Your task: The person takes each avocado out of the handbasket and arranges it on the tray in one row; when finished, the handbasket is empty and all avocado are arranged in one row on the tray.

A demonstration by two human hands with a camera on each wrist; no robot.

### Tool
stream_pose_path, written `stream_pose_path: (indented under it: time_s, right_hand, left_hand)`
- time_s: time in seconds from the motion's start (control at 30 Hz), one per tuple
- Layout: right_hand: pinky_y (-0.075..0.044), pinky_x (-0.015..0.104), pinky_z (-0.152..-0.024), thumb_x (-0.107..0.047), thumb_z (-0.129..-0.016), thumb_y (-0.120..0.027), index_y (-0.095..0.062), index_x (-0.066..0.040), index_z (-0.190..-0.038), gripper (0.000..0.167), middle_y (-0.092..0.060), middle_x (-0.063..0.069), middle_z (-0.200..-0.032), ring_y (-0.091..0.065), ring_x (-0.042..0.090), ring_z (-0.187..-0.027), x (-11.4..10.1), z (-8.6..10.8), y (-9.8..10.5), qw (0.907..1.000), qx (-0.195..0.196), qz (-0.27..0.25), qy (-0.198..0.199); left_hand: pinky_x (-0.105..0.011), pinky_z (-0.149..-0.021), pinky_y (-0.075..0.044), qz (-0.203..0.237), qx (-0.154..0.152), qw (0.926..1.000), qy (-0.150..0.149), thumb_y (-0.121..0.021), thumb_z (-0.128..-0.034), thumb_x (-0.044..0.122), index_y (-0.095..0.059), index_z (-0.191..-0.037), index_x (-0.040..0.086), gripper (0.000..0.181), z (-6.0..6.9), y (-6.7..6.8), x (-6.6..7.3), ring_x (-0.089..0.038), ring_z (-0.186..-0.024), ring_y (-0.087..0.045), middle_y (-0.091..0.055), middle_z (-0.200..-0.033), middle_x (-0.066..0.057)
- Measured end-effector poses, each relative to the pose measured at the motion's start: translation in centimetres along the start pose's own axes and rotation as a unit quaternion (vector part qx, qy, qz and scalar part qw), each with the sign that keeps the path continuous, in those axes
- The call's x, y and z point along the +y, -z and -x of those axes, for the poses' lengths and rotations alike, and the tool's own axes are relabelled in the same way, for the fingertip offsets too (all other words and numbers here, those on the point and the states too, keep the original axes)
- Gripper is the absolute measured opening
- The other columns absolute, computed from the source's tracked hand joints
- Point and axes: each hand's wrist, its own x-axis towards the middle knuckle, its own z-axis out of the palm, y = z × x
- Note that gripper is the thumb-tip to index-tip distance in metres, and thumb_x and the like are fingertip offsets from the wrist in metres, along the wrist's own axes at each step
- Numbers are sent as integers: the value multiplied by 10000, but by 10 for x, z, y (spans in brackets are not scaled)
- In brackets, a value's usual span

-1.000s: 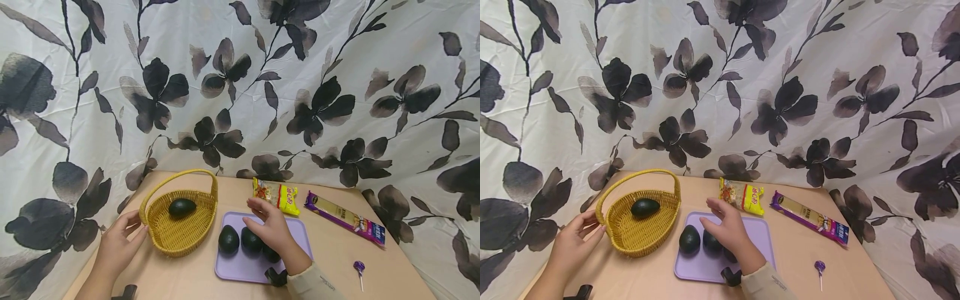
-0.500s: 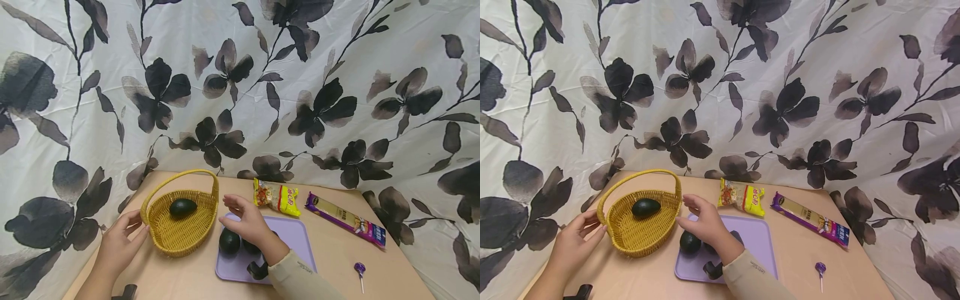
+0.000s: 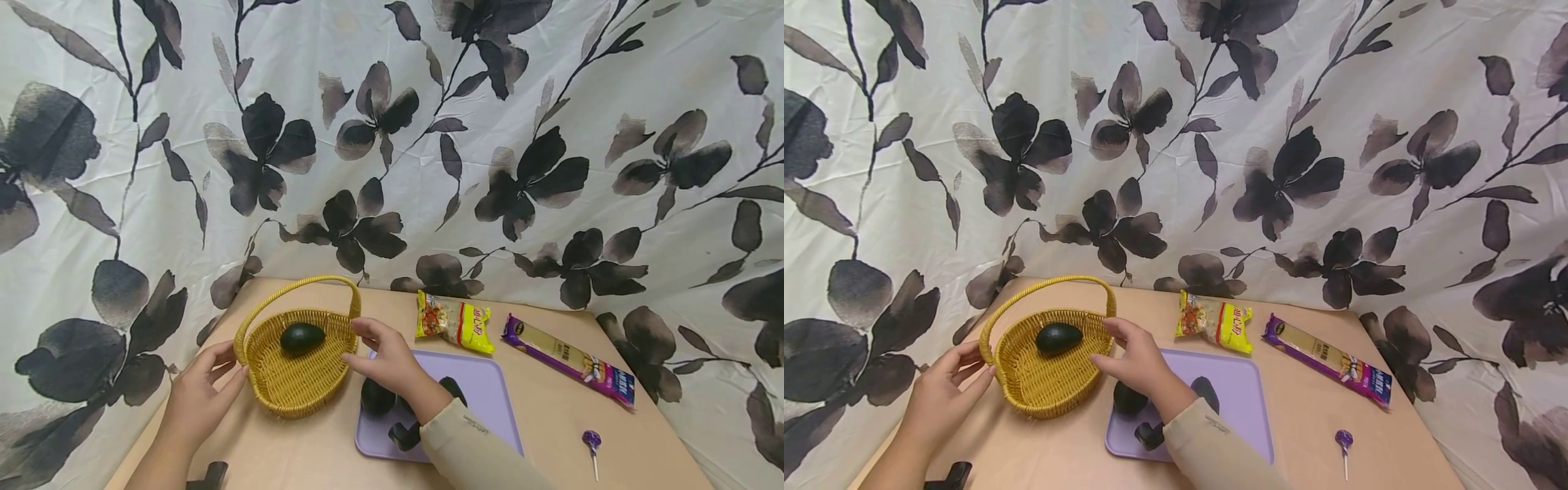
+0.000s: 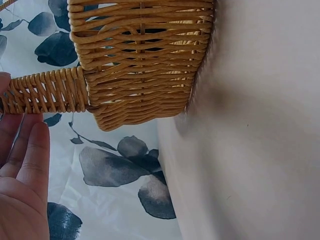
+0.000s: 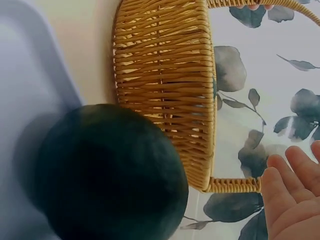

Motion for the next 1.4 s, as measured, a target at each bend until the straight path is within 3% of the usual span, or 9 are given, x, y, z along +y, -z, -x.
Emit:
stream_pose_path:
  time_s: [0.13, 0.5, 0.87, 1.4]
  right_hand:
    - [-490, 277, -1170, -191, -872, -832, -565, -72, -1422, 623, -623, 75, -1418, -565, 220, -1353, 1, -9, -6, 9999, -56, 50, -69]
    - [-507, 398, -1173, -234, -849, -851, -568, -105, -1422, 653, -636, 79, -1391, -576, 293, -1337, 14, -32, -26, 9988, -75, 5, -476]
    - [-498, 372, -1181, -301, -849, -858, -540, -118, -1457, 711, -612, 80, -1432, -576, 237, -1337, 9, -50, -43, 9957, -254, 155, -872]
    - [-499, 390, -1176, -369, -832, -861, -572, -156, -1430, 697, -622, 27, -1427, -559, 205, -1350, 9, -75, -70, 9919, -118, 491, -1163]
  left_hand:
    - [34, -944, -468, -18, 8, 10000, -23, -811, -816, -60, -604, -1280, 2, 512, -1, 1, 0, 232, -1091, -453, -680, -1199, -132]
    - [30, -945, -471, -10, 21, 10000, -33, -815, -804, -72, -609, -1277, 8, 521, 0, -1, -2, 234, -1087, -457, -684, -1194, -124]
    - [41, -936, -464, -85, -17, 10000, 23, -821, -810, -50, -610, -1283, 12, 522, 1, 0, -2, 231, -1092, -450, -682, -1207, -127]
    - [25, -942, -479, -111, 6, 9999, -13, -818, -810, -54, -616, -1281, 23, 518, 0, -1, -1, 209, -1085, -467, -689, -1188, -100]
